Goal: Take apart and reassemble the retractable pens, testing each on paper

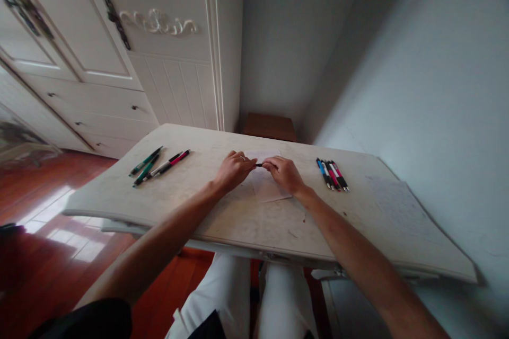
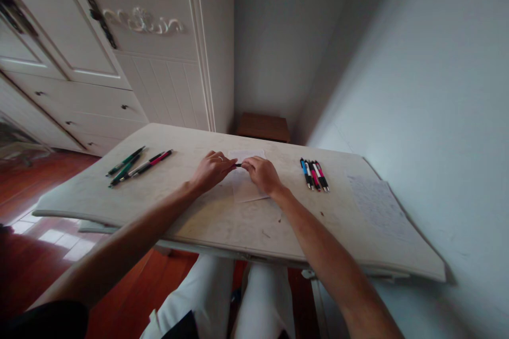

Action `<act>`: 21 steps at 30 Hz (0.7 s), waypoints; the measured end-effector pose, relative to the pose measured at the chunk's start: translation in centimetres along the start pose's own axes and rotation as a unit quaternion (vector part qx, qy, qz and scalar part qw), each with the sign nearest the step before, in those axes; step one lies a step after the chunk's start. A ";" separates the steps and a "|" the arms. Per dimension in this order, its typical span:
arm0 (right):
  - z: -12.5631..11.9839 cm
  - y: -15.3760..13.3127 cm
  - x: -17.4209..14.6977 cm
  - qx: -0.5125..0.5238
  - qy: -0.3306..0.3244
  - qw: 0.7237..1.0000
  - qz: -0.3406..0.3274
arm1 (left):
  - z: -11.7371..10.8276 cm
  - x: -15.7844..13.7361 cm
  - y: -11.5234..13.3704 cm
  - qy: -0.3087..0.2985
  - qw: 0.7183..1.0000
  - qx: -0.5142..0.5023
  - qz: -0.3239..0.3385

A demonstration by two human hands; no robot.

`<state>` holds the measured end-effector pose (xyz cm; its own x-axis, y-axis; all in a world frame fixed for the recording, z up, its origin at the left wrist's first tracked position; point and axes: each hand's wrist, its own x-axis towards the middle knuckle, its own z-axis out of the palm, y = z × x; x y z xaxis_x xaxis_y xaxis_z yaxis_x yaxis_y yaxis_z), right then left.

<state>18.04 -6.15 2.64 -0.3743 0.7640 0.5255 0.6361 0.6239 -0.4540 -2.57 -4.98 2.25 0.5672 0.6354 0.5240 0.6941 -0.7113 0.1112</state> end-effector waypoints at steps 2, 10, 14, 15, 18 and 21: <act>0.0 -0.3 0.0 0.031 -0.002 0.999 0.030 | 0.0 0.0 0.0 0.004 1.000 0.005 -0.001; 0.1 -0.3 -0.2 0.182 -0.004 0.972 0.146 | 0.0 0.1 0.1 0.014 1.000 -0.003 -0.014; 0.3 0.1 -0.2 0.202 -0.001 0.967 0.153 | 0.1 0.2 0.1 0.004 0.999 -0.037 -0.023; 0.3 0.2 -0.2 0.203 0.000 0.967 0.156 | 0.1 0.2 0.0 0.002 0.999 -0.047 -0.025; 0.3 0.3 -0.2 0.209 0.008 0.963 0.169 | 0.0 0.2 -0.3 0.014 0.997 -0.063 -0.045; 0.1 0.4 -0.2 0.205 0.016 0.963 0.175 | 0.0 0.0 -0.6 0.013 0.994 -0.075 -0.080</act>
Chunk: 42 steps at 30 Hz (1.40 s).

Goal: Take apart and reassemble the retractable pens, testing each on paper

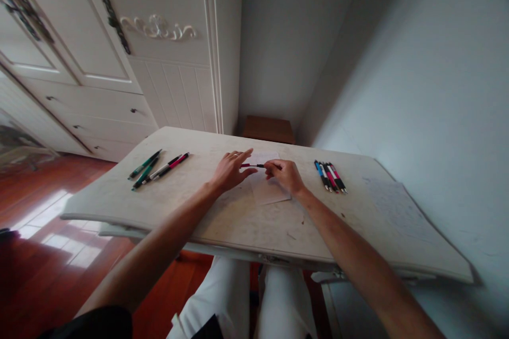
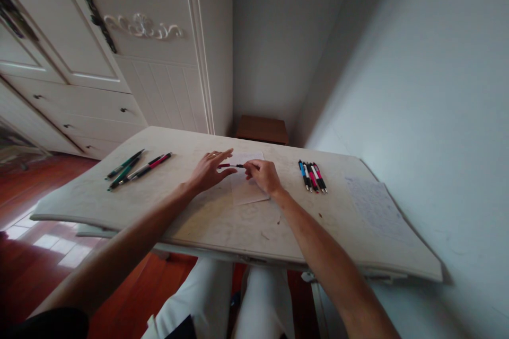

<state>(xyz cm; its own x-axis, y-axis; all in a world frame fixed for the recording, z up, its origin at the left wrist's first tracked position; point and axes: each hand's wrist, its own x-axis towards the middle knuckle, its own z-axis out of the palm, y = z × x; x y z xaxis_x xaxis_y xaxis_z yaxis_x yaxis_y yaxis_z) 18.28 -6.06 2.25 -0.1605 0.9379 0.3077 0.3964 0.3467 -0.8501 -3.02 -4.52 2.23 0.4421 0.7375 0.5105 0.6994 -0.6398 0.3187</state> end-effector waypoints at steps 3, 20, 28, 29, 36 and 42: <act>-0.1 0.2 0.0 -0.016 0.004 1.000 -0.001 | 0.1 -0.1 -0.6 -0.031 0.999 -0.026 -0.034; -0.1 0.7 0.0 -0.053 -0.006 0.998 -0.044 | -2.5 -1.6 -6.0 -0.100 0.994 -0.052 0.004; -1.0 0.5 0.2 -0.027 0.028 0.998 -0.044 | -2.4 -1.1 -5.0 -0.027 0.966 -0.223 -0.125; -1.2 0.5 0.2 -0.016 0.035 0.998 -0.043 | -2.5 -1.0 -4.8 -0.019 0.953 -0.268 -0.138; -2.5 0.0 0.5 0.034 0.072 0.996 -0.033 | -2.3 -1.0 -4.3 0.026 0.839 -0.513 -0.182; -2.6 0.1 0.4 0.024 0.071 0.996 -0.048 | -1.2 -0.6 -5.0 0.059 0.892 -0.402 -0.200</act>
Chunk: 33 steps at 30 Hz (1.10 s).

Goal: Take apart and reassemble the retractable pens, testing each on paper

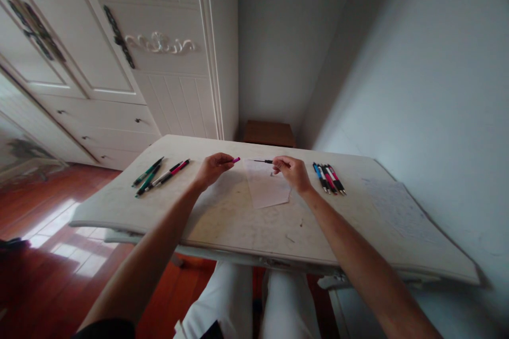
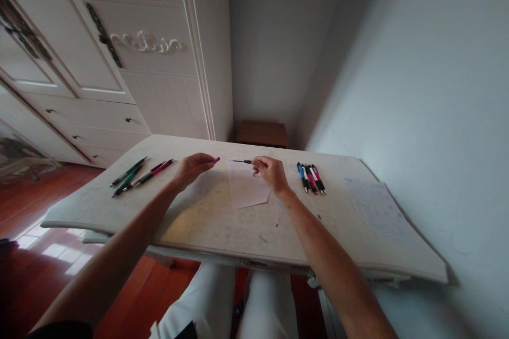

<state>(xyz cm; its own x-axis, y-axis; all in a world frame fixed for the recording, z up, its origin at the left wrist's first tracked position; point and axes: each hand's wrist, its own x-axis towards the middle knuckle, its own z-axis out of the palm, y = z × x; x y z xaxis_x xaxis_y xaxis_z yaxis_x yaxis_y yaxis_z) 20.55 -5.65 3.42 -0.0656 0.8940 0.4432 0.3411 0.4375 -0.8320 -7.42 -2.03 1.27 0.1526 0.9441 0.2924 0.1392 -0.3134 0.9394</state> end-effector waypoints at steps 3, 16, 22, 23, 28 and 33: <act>0.2 0.0 -0.1 -0.020 -0.013 1.000 -0.014 | 0.1 0.0 0.1 -0.003 0.997 0.078 0.023; 0.4 0.0 -0.3 -0.082 -0.044 0.995 -0.042 | 0.6 -0.5 0.7 -0.050 0.986 0.152 0.055; 0.7 0.3 -0.4 -0.098 -0.056 0.992 -0.055 | 0.9 -0.7 1.2 -0.060 0.984 0.162 0.050; 0.8 0.3 -0.5 -0.098 -0.058 0.992 -0.056 | 1.0 -0.7 1.3 -0.063 0.983 0.164 0.050; 1.4 0.2 -0.7 -0.107 -0.077 0.989 -0.061 | 1.5 -1.1 1.4 -0.081 0.980 0.177 0.049; 2.0 -0.5 -1.0 -0.125 -0.091 0.985 -0.077 | 2.2 -1.3 1.4 -0.093 0.980 0.168 0.051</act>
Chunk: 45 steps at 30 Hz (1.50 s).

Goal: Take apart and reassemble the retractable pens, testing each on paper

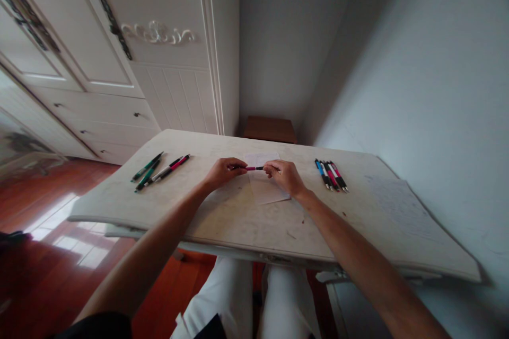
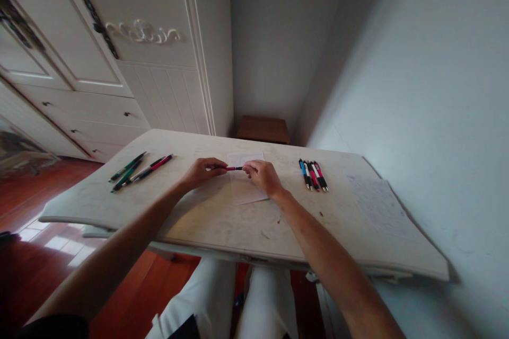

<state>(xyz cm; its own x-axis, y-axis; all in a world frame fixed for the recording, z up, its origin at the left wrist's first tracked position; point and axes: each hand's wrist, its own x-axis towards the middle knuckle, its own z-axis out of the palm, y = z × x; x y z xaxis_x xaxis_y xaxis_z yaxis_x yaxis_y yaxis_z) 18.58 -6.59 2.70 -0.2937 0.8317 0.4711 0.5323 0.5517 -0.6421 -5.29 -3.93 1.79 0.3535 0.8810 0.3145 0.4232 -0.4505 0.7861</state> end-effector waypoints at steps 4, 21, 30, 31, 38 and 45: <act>0.0 -0.1 0.0 -0.012 0.001 1.000 -0.008 | 0.1 0.1 0.2 -0.009 1.000 -0.018 -0.010; -0.5 -0.1 0.0 -0.008 -0.012 0.999 -0.045 | 0.4 -0.1 0.5 -0.020 0.999 -0.046 -0.004; -0.1 -0.6 -0.3 0.134 -0.022 0.984 0.114 | 1.2 -0.5 1.1 0.039 0.990 0.014 0.138; -0.1 -0.7 -0.3 0.154 -0.031 0.978 0.136 | 1.2 -0.6 1.2 0.048 0.986 0.023 0.155; -0.2 -1.0 0.1 0.237 -0.041 0.952 0.189 | 1.4 -0.6 1.4 0.111 0.961 0.125 0.220; -0.3 -0.9 0.2 0.225 -0.023 0.956 0.185 | 1.3 -0.8 1.5 0.058 0.957 0.222 0.177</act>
<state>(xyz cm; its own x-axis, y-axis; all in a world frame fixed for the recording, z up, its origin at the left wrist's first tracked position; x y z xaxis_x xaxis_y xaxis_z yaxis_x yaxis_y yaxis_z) 18.29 -6.97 3.52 -0.1913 0.9712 0.1418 0.2136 0.1823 -0.9598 -3.82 -5.51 2.03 0.4558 0.6600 0.5972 0.6162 -0.7182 0.3233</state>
